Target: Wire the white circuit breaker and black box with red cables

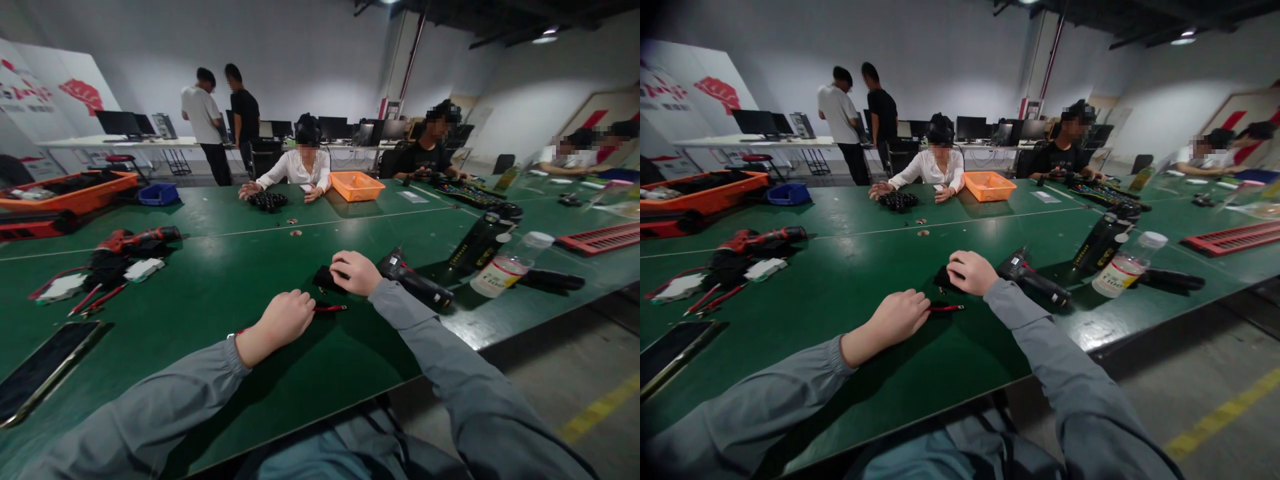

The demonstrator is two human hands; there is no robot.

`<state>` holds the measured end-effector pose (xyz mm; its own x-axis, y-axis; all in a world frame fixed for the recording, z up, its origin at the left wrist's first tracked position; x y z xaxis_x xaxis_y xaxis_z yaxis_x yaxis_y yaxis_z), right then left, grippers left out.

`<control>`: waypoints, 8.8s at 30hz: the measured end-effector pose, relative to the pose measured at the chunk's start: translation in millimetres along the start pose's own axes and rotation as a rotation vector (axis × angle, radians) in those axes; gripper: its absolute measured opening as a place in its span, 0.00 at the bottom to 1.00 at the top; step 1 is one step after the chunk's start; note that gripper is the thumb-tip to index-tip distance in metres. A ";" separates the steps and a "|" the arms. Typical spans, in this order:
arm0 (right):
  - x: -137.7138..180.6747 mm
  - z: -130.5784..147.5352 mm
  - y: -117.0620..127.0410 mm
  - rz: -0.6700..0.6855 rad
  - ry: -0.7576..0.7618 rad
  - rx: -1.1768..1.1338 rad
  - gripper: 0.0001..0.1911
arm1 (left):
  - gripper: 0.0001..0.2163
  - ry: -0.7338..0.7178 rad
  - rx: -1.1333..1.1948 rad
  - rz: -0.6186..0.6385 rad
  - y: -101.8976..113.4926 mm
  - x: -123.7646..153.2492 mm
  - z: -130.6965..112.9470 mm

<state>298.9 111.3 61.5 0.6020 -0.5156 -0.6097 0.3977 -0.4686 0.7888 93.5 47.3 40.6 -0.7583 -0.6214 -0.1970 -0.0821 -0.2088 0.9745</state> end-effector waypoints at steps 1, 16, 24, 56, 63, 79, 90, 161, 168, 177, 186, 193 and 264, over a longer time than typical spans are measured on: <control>2.7 3.6 -8.2 0.009 0.025 -0.027 0.09 | 0.10 0.001 -0.006 -0.002 -0.3 0.0 -0.2; 13.9 17.3 -35.7 0.112 0.103 -0.189 0.08 | 0.12 -0.004 -0.012 -0.001 -1.0 -0.5 1.0; 24.9 -30.8 -24.0 -0.091 -0.289 -0.246 0.08 | 0.14 -0.003 0.014 0.004 1.2 0.0 1.0; 30.3 -17.4 -42.7 0.167 -0.297 -0.244 0.28 | 0.15 -0.011 0.027 -0.028 -1.4 0.3 0.5; 27.6 -13.6 -45.1 0.129 -0.337 -0.207 0.29 | 0.14 -0.014 0.035 -0.031 -0.6 1.2 0.7; 40.0 -46.8 -16.8 0.310 -0.334 -0.374 0.32 | 0.14 0.002 0.017 -0.013 0.9 6.9 9.2; 49.2 -41.1 -16.3 0.565 -0.259 -0.221 0.30 | 0.14 0.048 -0.041 -0.018 2.0 20.9 24.0; 42.2 -56.0 -39.6 0.317 -0.278 -0.266 0.16 | 0.13 0.097 -0.046 -0.016 1.9 20.5 21.3; 49.4 -54.9 -50.1 0.437 -0.240 -0.255 0.20 | 0.15 0.093 -0.039 -0.031 1.2 21.1 21.8; 48.7 -55.0 -48.0 0.399 -0.344 -0.253 0.15 | 0.15 0.076 -0.068 -0.054 -0.7 22.2 21.8; 44.7 -52.1 -42.2 0.404 -0.384 -0.245 0.11 | 0.15 0.050 -0.055 -0.078 0.8 24.1 17.9; 43.1 -51.9 -35.2 0.366 -0.402 -0.291 0.10 | 0.16 0.028 -0.074 -0.099 1.8 25.0 17.9; 43.2 -49.0 -51.9 0.225 -0.940 -0.931 0.06 | 0.14 -0.008 -0.101 -0.267 2.3 26.1 17.5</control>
<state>338.2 148.6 -2.0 0.1645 -0.9863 0.0147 0.8996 0.1561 0.4078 62.2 43.8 39.6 -0.7240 -0.5283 -0.4436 -0.2150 -0.4383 0.8727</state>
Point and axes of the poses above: each hand's wrist, its own x-axis away from the middle knuckle, its own y-axis out of the back of the hand, z = x × y, the point moved 3 cm from there along -x, towards the middle knuckle, and after that the axes turned 5 degrees about x, right-handed, at the moved point
